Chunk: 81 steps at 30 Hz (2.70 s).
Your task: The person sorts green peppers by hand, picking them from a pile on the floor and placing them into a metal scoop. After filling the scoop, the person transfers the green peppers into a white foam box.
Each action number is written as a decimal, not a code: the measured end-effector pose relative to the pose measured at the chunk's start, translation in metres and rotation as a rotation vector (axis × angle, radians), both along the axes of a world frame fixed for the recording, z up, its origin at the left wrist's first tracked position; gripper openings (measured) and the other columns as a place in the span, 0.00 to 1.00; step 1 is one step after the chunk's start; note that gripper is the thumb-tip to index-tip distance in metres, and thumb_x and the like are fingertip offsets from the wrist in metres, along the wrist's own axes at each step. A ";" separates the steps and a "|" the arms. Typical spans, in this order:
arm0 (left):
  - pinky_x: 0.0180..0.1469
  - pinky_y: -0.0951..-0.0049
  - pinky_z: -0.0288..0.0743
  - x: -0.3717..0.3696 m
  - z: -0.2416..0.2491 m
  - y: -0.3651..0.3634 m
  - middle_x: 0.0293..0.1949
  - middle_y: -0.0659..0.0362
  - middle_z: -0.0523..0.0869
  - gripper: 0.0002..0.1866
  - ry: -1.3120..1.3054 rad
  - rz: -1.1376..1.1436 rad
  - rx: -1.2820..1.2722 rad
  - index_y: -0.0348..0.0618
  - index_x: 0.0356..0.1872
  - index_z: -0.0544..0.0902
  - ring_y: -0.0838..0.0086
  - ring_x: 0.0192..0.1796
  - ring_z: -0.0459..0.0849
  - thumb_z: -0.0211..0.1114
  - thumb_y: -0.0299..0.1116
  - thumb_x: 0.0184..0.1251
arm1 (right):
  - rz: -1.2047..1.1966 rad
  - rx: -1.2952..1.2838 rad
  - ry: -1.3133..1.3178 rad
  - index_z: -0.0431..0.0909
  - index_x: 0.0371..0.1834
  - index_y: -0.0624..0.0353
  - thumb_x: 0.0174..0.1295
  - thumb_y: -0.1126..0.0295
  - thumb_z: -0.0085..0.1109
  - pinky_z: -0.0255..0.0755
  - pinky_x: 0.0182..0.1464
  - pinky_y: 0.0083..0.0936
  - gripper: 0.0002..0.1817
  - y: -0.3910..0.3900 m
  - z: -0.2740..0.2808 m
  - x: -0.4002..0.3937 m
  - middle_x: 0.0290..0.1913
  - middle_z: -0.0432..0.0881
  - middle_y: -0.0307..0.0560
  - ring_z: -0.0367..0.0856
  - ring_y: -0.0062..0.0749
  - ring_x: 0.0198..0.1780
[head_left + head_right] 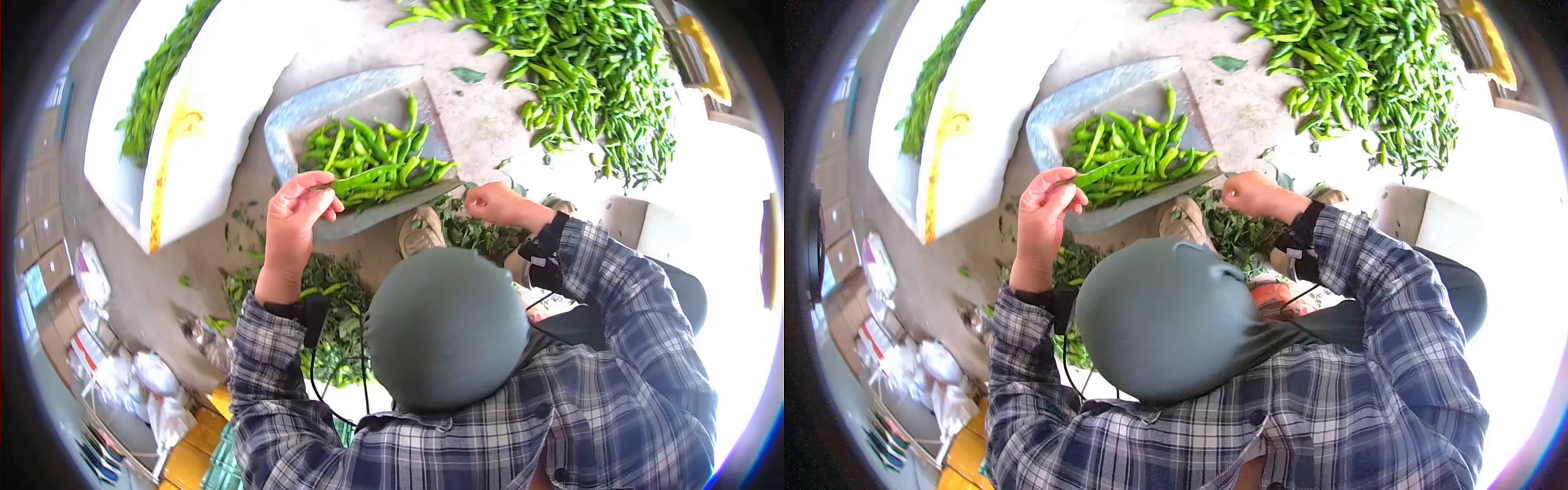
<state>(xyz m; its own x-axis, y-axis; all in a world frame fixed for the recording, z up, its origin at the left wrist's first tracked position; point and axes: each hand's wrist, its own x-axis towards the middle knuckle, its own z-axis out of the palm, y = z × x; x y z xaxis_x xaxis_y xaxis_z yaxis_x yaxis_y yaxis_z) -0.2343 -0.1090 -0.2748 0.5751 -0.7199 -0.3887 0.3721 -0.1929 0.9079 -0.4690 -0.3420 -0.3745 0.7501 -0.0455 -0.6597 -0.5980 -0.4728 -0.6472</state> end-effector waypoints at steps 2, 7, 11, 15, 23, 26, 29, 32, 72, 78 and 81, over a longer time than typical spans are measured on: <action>0.33 0.79 0.70 0.003 -0.002 -0.014 0.29 0.58 0.80 0.10 -0.044 -0.044 -0.013 0.36 0.42 0.76 0.76 0.31 0.78 0.55 0.22 0.60 | -0.017 -0.032 -0.005 0.79 0.30 0.57 0.49 0.65 0.50 0.71 0.39 0.35 0.10 -0.003 0.000 -0.002 0.29 0.80 0.53 0.78 0.46 0.35; 0.45 0.72 0.73 0.012 -0.021 -0.039 0.43 0.52 0.80 0.15 -0.464 -0.194 0.219 0.34 0.47 0.75 0.68 0.42 0.80 0.60 0.23 0.56 | 0.055 -0.144 -0.018 0.80 0.29 0.57 0.46 0.66 0.48 0.71 0.40 0.41 0.12 -0.012 -0.014 -0.011 0.30 0.80 0.56 0.78 0.51 0.35; 0.60 0.60 0.60 0.031 -0.044 -0.023 0.54 0.44 0.72 0.28 -1.507 -0.100 0.487 0.35 0.56 0.67 0.52 0.57 0.68 0.62 0.27 0.51 | -0.189 -0.450 0.022 0.77 0.27 0.55 0.48 0.64 0.49 0.72 0.35 0.39 0.09 -0.043 -0.031 -0.010 0.28 0.79 0.53 0.78 0.49 0.32; 0.54 0.63 0.66 0.055 -0.100 0.019 0.48 0.42 0.76 0.23 -1.085 0.094 0.660 0.31 0.52 0.70 0.53 0.52 0.74 0.60 0.31 0.55 | -0.756 -0.716 -0.035 0.73 0.33 0.60 0.52 0.65 0.48 0.72 0.36 0.44 0.11 -0.108 -0.020 -0.007 0.33 0.78 0.59 0.78 0.54 0.33; 0.32 0.54 0.72 0.058 -0.130 0.012 0.27 0.43 0.81 0.19 -1.118 -0.067 1.165 0.35 0.28 0.80 0.50 0.32 0.80 0.53 0.43 0.60 | -0.159 -1.226 0.051 0.69 0.49 0.53 0.56 0.55 0.48 0.73 0.38 0.42 0.20 -0.156 -0.128 -0.004 0.41 0.74 0.58 0.78 0.50 0.37; 0.37 0.52 0.70 0.054 -0.117 0.010 0.29 0.42 0.80 0.16 -0.993 0.120 0.979 0.37 0.30 0.79 0.46 0.35 0.78 0.53 0.41 0.59 | -0.036 -1.114 0.100 0.69 0.52 0.52 0.56 0.57 0.51 0.72 0.37 0.45 0.21 -0.131 -0.085 0.019 0.48 0.71 0.58 0.78 0.48 0.39; 0.39 0.52 0.70 0.061 -0.127 0.018 0.30 0.42 0.80 0.14 -0.992 0.139 0.830 0.37 0.31 0.79 0.45 0.36 0.77 0.53 0.39 0.58 | -0.257 -0.972 0.039 0.65 0.52 0.40 0.49 0.59 0.57 0.71 0.43 0.43 0.24 -0.129 -0.084 0.023 0.48 0.71 0.60 0.76 0.52 0.45; 0.39 0.51 0.70 0.062 -0.134 0.023 0.31 0.41 0.80 0.14 -0.995 0.143 0.841 0.37 0.29 0.78 0.45 0.37 0.77 0.53 0.39 0.58 | -0.189 -0.912 -0.027 0.67 0.50 0.40 0.50 0.60 0.56 0.71 0.44 0.40 0.22 -0.135 -0.088 0.021 0.41 0.78 0.57 0.77 0.51 0.43; 0.42 0.60 0.68 0.056 -0.124 0.018 0.35 0.41 0.80 0.15 -0.891 0.135 0.781 0.29 0.41 0.75 0.49 0.39 0.77 0.52 0.34 0.62 | -1.050 1.204 -0.213 0.69 0.55 0.56 0.54 0.83 0.51 0.75 0.37 0.19 0.23 -0.054 -0.001 0.054 0.35 0.78 0.42 0.77 0.22 0.29; 0.44 0.61 0.67 0.057 -0.123 0.018 0.39 0.40 0.79 0.17 -0.863 0.107 0.807 0.27 0.43 0.74 0.48 0.42 0.76 0.51 0.34 0.64 | -0.615 0.727 -0.328 0.61 0.62 0.54 0.56 0.72 0.55 0.74 0.43 0.27 0.28 -0.003 0.000 0.088 0.49 0.75 0.50 0.79 0.35 0.39; 0.45 0.61 0.67 0.058 -0.125 0.022 0.41 0.40 0.79 0.17 -0.851 0.103 0.789 0.27 0.45 0.73 0.48 0.43 0.76 0.51 0.34 0.64 | -0.430 0.184 -0.356 0.62 0.59 0.55 0.54 0.66 0.57 0.74 0.44 0.33 0.27 -0.019 -0.002 0.086 0.49 0.75 0.54 0.78 0.42 0.41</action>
<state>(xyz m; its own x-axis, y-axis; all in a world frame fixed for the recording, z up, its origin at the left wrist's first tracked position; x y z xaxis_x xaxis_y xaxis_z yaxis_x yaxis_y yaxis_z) -0.1761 -0.0870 -0.4003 0.9076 -0.3849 -0.1679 -0.2530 -0.8202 0.5131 -0.3832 -0.3609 -0.3765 0.8664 -0.3032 -0.3967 -0.4421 -0.0966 -0.8918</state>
